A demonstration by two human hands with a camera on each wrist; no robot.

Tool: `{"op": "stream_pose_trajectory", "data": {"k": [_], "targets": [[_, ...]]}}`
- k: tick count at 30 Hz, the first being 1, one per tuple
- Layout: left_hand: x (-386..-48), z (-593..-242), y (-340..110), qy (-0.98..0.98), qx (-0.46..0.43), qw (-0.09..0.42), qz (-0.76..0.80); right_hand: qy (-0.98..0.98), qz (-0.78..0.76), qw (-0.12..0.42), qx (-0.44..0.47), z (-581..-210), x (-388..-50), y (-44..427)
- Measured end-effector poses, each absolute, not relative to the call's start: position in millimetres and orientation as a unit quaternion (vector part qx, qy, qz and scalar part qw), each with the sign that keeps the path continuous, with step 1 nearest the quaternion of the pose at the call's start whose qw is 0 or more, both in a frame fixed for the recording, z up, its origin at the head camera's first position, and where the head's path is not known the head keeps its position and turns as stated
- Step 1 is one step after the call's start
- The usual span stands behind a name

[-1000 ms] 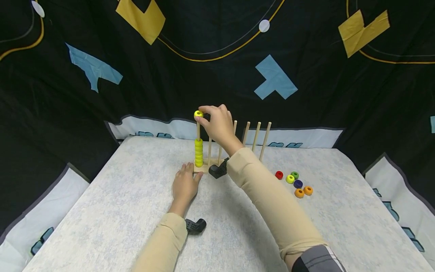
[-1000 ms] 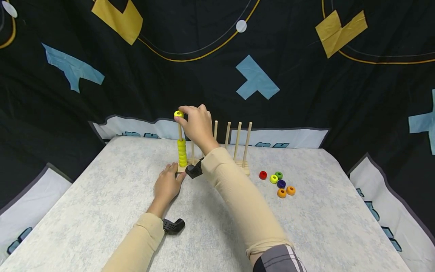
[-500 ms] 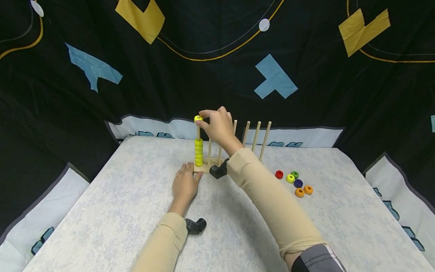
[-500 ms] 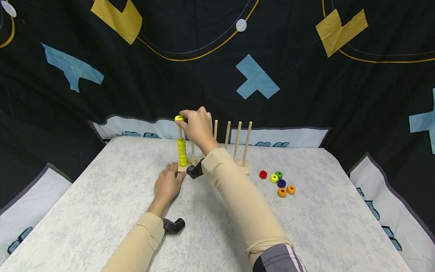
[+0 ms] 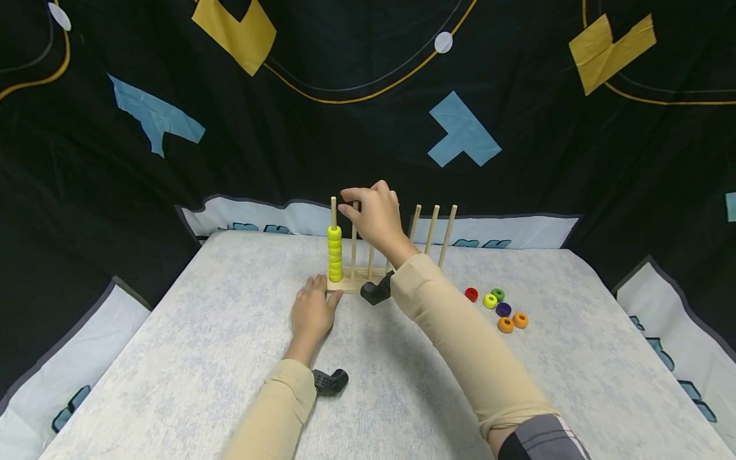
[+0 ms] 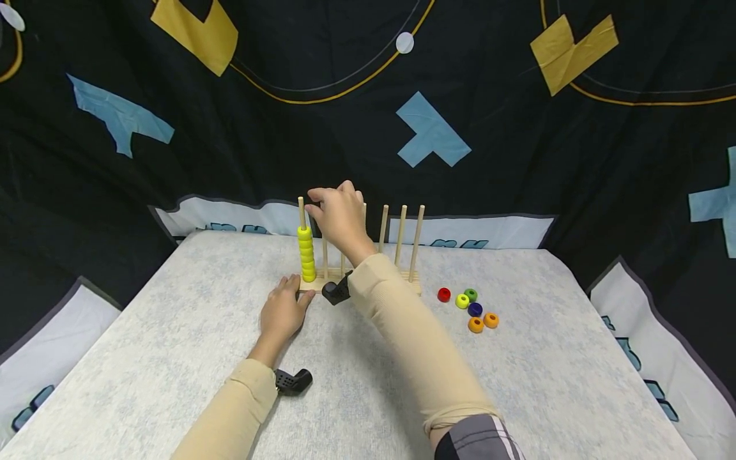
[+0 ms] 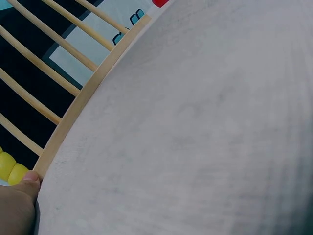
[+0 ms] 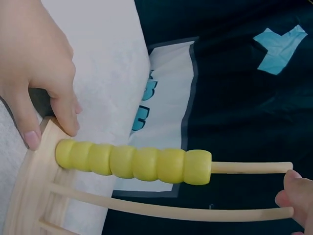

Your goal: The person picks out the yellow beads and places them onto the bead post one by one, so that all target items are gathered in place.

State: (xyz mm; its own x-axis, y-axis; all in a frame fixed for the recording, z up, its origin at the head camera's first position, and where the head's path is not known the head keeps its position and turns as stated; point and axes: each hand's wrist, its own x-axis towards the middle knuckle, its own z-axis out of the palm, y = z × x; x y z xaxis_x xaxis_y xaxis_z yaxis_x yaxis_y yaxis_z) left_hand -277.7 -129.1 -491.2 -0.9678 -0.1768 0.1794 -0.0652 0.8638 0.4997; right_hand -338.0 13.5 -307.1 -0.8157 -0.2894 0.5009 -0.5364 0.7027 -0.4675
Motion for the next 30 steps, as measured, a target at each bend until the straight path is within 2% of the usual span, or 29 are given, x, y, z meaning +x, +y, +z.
{"op": "stream_pose_trajectory", "data": {"k": [17,25,30], "targets": [[-279,-493,-129,-0.957,0.061,0.111,-0.261,-0.849,0.371,0.278,0.255,-308,-316,84],[-279,-493,-129,-0.958,0.062,0.111,-0.256,-0.837,0.388,0.298,0.247,-330,-301,134],[-280,-494,-129,-0.959,0.061,0.111,-0.255,-0.842,0.401,0.294,0.209,-354,-293,167]]}}
